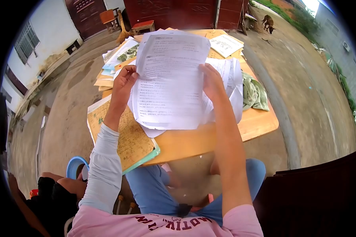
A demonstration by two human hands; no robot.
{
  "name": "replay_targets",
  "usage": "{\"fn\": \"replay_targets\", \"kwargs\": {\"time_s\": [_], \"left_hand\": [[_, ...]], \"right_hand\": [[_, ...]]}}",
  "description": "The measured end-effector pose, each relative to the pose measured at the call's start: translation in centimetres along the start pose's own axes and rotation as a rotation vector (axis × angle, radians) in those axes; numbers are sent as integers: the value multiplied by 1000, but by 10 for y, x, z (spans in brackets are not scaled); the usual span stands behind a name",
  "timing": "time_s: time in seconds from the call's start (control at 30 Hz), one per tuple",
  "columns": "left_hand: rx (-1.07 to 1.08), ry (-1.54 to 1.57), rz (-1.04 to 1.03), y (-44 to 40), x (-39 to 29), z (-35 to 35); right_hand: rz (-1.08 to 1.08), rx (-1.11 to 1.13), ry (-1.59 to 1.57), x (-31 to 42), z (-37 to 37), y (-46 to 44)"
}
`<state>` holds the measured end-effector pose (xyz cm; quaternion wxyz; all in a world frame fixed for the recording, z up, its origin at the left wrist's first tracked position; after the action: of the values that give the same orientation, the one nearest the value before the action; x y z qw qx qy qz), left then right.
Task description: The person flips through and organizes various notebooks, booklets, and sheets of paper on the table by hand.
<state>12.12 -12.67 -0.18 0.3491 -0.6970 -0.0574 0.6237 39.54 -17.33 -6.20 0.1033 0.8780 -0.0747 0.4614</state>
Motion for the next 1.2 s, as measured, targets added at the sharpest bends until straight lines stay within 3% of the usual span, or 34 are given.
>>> {"fn": "replay_targets", "kwargs": {"time_s": [0.1,0.13,0.23,0.27,0.33,0.47,0.63,0.87,0.97,1.07,1.13,1.2], "left_hand": [[-118,61,193,0,28,21],[-154,102,251,1,38,28],[-181,103,254,-2,43,45],[-325,445,319,-2,49,46],[-323,579,387,4,33,41],[-238,373,195,21,-42,32],[-155,-288,-84,39,-134,-7],[-112,-722,-199,43,-165,-39],[-97,-526,-130,43,-159,-34],[-120,373,46,42,-131,-7],[-95,639,102,40,-101,0],[-29,581,90,35,-39,11]], "right_hand": [[-18,73,61,-5,3,-8],[-31,7,41,-5,-4,-2],[-50,181,83,1,-22,10],[-57,189,125,0,-24,11],[-92,181,210,-5,-24,10],[-137,231,309,-15,-37,13],[-121,192,368,-14,-37,13],[-104,188,380,-12,-38,14],[-92,219,384,-14,-36,15],[-87,237,404,-12,-43,18],[-91,246,415,-13,-44,19],[-94,267,405,-12,-48,20]]}}
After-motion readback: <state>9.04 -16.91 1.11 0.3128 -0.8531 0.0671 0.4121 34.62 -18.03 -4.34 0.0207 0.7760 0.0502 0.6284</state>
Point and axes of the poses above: each hand's wrist, its own y-axis away from the middle knuckle, its own z-axis out of the back of the hand, x = y × z, the point moved 6 cm from there along -y, towards the middle knuckle, and after that the axes turned 9 degrees about -z, right-handed, at the moved point
